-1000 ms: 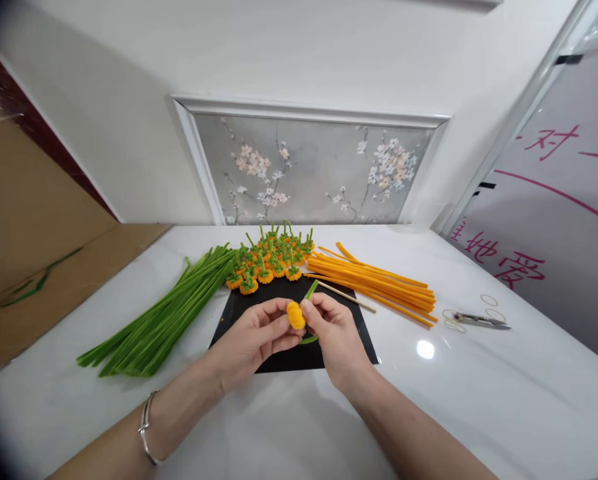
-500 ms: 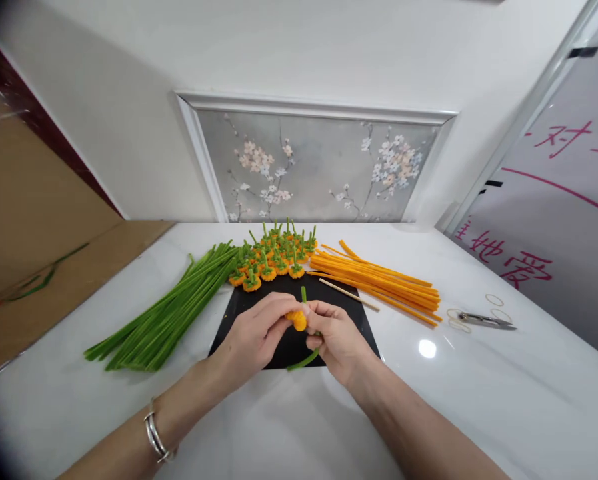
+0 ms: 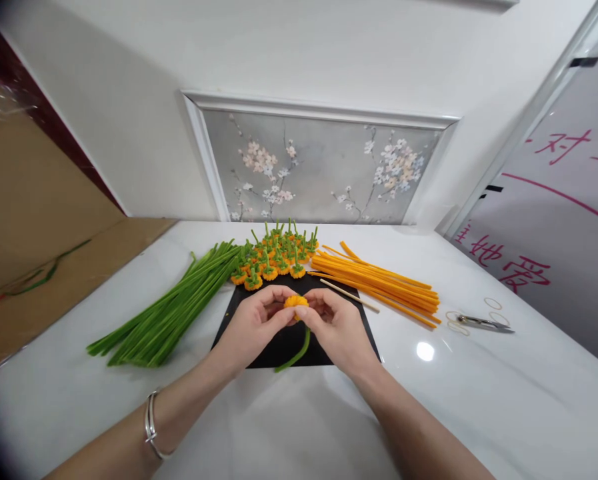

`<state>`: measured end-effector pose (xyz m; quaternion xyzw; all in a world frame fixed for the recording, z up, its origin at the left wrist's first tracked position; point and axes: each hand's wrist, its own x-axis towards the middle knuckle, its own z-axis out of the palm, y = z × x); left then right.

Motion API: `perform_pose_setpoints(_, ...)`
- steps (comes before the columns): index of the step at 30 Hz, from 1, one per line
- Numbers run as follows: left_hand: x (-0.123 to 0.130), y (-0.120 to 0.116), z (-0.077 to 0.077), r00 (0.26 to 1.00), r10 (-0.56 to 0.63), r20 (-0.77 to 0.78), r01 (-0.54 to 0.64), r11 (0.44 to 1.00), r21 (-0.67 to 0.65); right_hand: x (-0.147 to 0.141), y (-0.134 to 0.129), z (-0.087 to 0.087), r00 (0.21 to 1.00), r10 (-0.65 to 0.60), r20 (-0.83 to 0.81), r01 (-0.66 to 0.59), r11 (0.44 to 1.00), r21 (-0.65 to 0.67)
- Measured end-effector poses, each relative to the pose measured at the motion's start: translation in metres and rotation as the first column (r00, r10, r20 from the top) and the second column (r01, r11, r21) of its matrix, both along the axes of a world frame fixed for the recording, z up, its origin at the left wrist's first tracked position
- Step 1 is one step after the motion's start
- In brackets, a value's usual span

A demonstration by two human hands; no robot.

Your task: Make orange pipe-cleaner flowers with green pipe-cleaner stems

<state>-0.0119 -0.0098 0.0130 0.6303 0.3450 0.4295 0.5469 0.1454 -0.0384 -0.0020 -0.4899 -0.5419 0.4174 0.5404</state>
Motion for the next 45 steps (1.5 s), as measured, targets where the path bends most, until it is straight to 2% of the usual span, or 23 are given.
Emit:
perform_pose_setpoints(4,0.001,-0.003,0.003,0.997,-0.04,0.066,0.049,0.989,-0.142,-0.002,-0.001,0.0,0.998,0.049,-0.028,-0.049,0.999,0.004)
perform_pose_setpoints(8,-0.002,-0.002,0.003,0.994,-0.068,0.091,0.086,0.973,-0.215,-0.002,0.001,0.001,0.995,0.045,-0.084,-0.045,0.999,-0.006)
perform_pose_setpoints(11,-0.003,-0.001,0.001,0.981,-0.103,0.167,0.148,0.945,-0.291,-0.001,0.001,0.0,0.991,0.028,-0.129,-0.035,0.998,-0.054)
perform_pose_setpoints(13,-0.003,0.0,-0.002,0.965,-0.109,0.238,0.188,0.92,-0.345,-0.001,0.001,0.0,0.979,0.052,-0.195,-0.073,0.992,-0.105)
perform_pose_setpoints(18,0.0,-0.001,-0.009,0.935,-0.057,0.349,0.225,0.858,-0.462,0.002,0.001,0.0,0.909,0.105,-0.404,-0.199,0.96,-0.199)
perform_pose_setpoints(22,0.002,0.0,-0.013,0.943,0.018,0.333,0.161,0.849,-0.503,0.007,0.001,0.001,0.917,0.135,-0.376,-0.231,0.947,-0.222)
perform_pose_setpoints(25,0.002,0.001,-0.011,0.963,0.052,0.264,0.073,0.894,-0.442,0.009,0.0,0.004,0.947,0.16,-0.279,-0.23,0.943,-0.239)
perform_pose_setpoints(28,0.001,0.002,-0.008,0.99,0.032,0.14,0.007,0.964,-0.267,0.008,-0.001,0.008,0.974,0.166,-0.156,-0.199,0.953,-0.228)
perform_pose_setpoints(31,0.0,0.002,-0.008,1.0,-0.016,0.014,0.017,0.995,-0.098,0.008,-0.001,0.009,0.983,0.172,-0.06,-0.181,0.964,-0.196)
perform_pose_setpoints(35,-0.001,0.002,-0.012,0.993,-0.095,-0.066,0.099,0.993,0.06,0.008,0.002,0.005,0.982,0.155,-0.104,-0.174,0.962,-0.213)
perform_pose_setpoints(38,-0.002,0.001,-0.015,0.988,-0.097,-0.121,0.116,0.98,0.163,0.01,0.003,0.003,0.973,0.141,-0.185,-0.182,0.957,-0.227)
perform_pose_setpoints(45,-0.004,0.001,-0.013,0.972,-0.098,-0.214,0.158,0.945,0.287,0.009,0.0,0.005,0.953,0.178,-0.244,-0.237,0.941,-0.241)
